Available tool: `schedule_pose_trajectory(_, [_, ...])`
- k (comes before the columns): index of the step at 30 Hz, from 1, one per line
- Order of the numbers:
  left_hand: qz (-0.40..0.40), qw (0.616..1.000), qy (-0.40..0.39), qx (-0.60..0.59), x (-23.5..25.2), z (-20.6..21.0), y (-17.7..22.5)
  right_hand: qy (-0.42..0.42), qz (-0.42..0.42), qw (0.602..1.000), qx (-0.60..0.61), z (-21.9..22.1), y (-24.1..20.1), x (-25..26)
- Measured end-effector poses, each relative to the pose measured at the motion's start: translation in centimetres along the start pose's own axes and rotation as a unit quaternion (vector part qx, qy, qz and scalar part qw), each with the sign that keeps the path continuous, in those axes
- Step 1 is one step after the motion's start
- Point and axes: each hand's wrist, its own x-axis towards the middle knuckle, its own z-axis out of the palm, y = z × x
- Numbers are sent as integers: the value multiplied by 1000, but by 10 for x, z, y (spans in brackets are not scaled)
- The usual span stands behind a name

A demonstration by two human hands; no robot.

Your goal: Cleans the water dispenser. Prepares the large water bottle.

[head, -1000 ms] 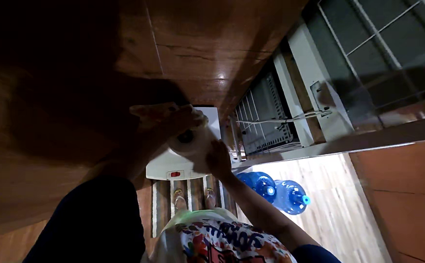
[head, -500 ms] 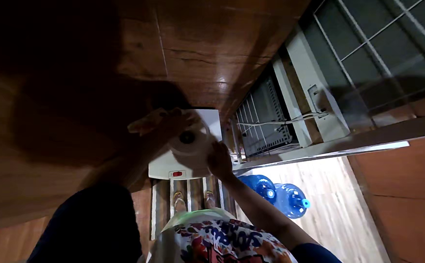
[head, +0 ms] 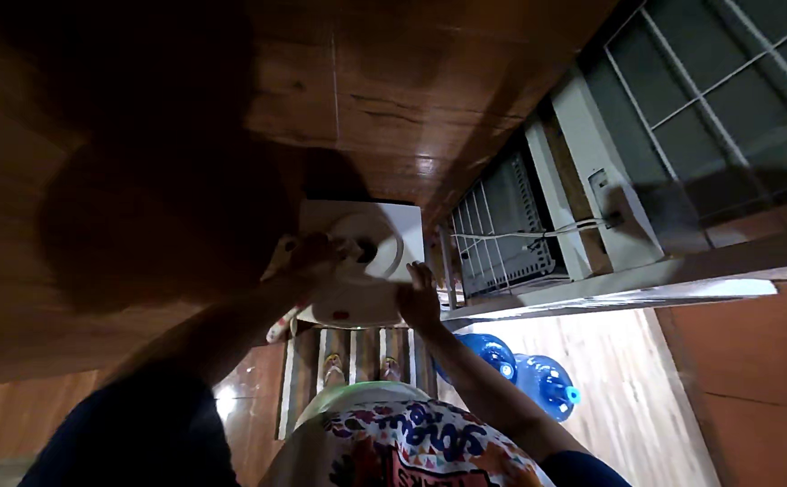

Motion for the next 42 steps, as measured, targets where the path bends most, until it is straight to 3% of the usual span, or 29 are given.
schedule_pose_trajectory(3, [139,980,28,140,36,-10,-1,-25,-20,998,-45,0,-1,0])
schedule_pose_trajectory(5, [209,962,63,162,74,1,-9,-24,-29,997,-60,1,0,1])
schedule_pose_trajectory(9, [185,965,-1,189,96,1,-4,-17,-13,998,-52,4,0,-3])
schedule_pose_trajectory(13, [178,956,50,227,68,0,-9,-22,-1,999,-35,-1,-4,-5])
schedule_pose_trajectory(17, [53,991,70,104,28,8,-2,-21,4,1000,0,1,1,-6])
schedule_pose_trajectory(21, [-95,995,-9,33,-18,8,33,37,3,998,44,9,7,-5])
schedule_pose_trajectory(25, [-65,993,-79,63,-27,31,66,26,2,1000,14,2,0,-5])
schedule_pose_trajectory(28, [-12,997,-74,30,-15,48,93,-18,33,999,-4,-4,-7,-3])
schedule_pose_trajectory(31, [28,999,-38,-11,10,61,113,4,27,1000,2,-5,-9,-5])
schedule_pose_trajectory(37, [-54,990,20,-130,67,47,127,5,12,999,38,-3,-2,-7])
schedule_pose_trajectory(40, [-104,986,24,-131,81,44,136,28,8,998,57,-1,-1,-9])
schedule_pose_trajectory(42, [-74,992,10,-99,74,50,136,40,9,995,90,1,2,-12])
